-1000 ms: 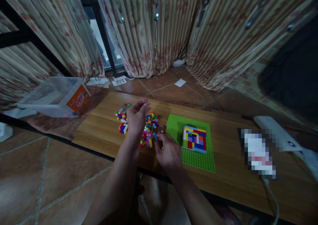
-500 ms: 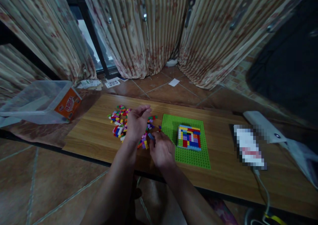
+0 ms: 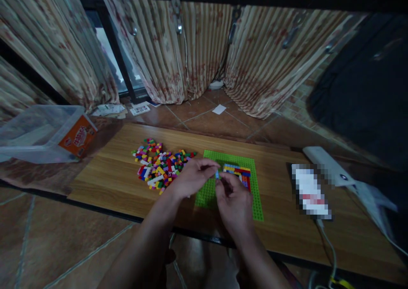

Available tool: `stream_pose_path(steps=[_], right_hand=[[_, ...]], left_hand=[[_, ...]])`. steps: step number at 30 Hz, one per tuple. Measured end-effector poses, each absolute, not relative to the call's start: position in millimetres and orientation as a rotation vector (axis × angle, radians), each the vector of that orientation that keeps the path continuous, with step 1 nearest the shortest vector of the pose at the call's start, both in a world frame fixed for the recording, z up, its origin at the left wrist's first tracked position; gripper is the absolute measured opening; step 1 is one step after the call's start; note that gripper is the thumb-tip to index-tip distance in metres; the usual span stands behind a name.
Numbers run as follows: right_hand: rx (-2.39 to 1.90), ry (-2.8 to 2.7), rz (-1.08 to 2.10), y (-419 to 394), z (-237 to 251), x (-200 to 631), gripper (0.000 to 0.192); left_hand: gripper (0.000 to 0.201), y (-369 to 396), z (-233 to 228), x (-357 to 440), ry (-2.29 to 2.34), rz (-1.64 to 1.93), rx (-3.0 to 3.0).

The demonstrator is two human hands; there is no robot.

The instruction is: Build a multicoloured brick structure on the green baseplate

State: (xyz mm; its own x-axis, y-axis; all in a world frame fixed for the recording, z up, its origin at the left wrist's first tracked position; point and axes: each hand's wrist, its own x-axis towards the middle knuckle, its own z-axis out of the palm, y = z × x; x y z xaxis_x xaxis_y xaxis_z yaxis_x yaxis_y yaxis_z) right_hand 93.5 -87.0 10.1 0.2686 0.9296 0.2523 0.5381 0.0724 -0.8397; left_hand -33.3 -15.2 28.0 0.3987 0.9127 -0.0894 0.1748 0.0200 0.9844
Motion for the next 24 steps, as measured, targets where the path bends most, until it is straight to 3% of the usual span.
stream_pose_path(steps=[8, 13, 24], right_hand=[[-1.694, -1.451, 0.566, -93.9, 17.2, 110.4, 0.027], [-1.833, -1.482, 0.438, -98.2, 18.7, 123.1, 0.03], [-1.954, -1.456, 0.264, -94.9, 9.0, 152.1, 0.026]], left_hand=[[0.023, -16.9, 11.6, -12.6, 1.032, 0.724, 1.481], [0.02, -22.4, 10.5, 2.0, 1.012, 0.768, 1.482], [0.025, -34.2, 18.5, 18.0, 1.234, 0.746, 2.039]])
